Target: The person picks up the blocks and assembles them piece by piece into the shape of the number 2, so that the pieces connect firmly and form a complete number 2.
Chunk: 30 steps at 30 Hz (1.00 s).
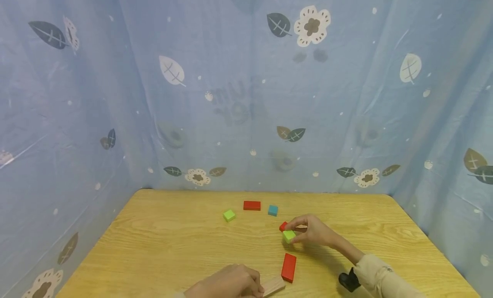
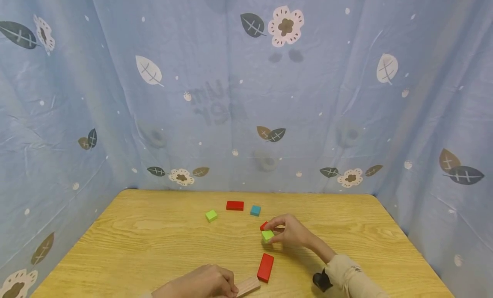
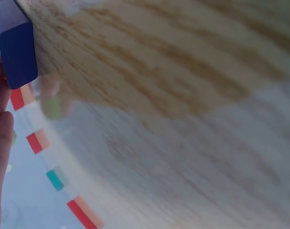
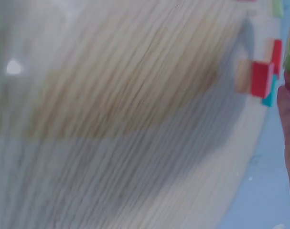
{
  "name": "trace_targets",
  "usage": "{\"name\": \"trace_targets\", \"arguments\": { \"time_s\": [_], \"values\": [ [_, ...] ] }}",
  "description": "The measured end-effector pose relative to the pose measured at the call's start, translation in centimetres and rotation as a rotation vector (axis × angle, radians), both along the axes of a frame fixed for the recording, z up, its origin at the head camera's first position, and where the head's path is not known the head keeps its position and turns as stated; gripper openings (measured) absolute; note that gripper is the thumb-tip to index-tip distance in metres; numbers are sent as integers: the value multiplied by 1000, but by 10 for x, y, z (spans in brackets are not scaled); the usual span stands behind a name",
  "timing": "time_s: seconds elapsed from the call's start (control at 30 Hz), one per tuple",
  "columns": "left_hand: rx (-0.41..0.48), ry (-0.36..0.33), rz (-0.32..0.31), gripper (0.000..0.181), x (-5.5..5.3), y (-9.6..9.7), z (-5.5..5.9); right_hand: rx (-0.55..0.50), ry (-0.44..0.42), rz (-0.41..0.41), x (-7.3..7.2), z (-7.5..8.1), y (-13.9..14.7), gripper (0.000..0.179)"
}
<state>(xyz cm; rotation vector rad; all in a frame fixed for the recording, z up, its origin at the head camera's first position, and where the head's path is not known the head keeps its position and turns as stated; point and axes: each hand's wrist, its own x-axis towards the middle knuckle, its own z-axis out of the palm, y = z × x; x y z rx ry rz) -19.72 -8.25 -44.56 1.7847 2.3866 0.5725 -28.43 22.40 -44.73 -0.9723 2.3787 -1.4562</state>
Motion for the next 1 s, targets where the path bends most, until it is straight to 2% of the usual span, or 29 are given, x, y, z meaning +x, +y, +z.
{"name": "trace_targets", "arguments": {
  "time_s": [0.2, 0.3, 0.4, 0.5, 0.63, 1.0],
  "values": [
    [27, 34, -37, 23, -2, -1, 0, 45, 98, -151, 17, 16, -4, 25],
    [28, 26, -40, 23, -2, -1, 0, 52, 97, -181, 25, 19, -5, 24],
    [27, 20, -45, 23, -2, -2, 0, 48, 87, -177, 32, 17, -4, 23],
    [23, 26, -49, 22, -2, -1, 0, 60, 114, -148, 34, 12, -4, 21],
    [15, 34, -50, 22, -3, -2, 1, 103, 207, -118, 32, 4, -5, 14],
    [33, 44, -54, 25, -3, -1, 1, 141, 340, -87, 24, -10, -12, 8]
  ]
}}
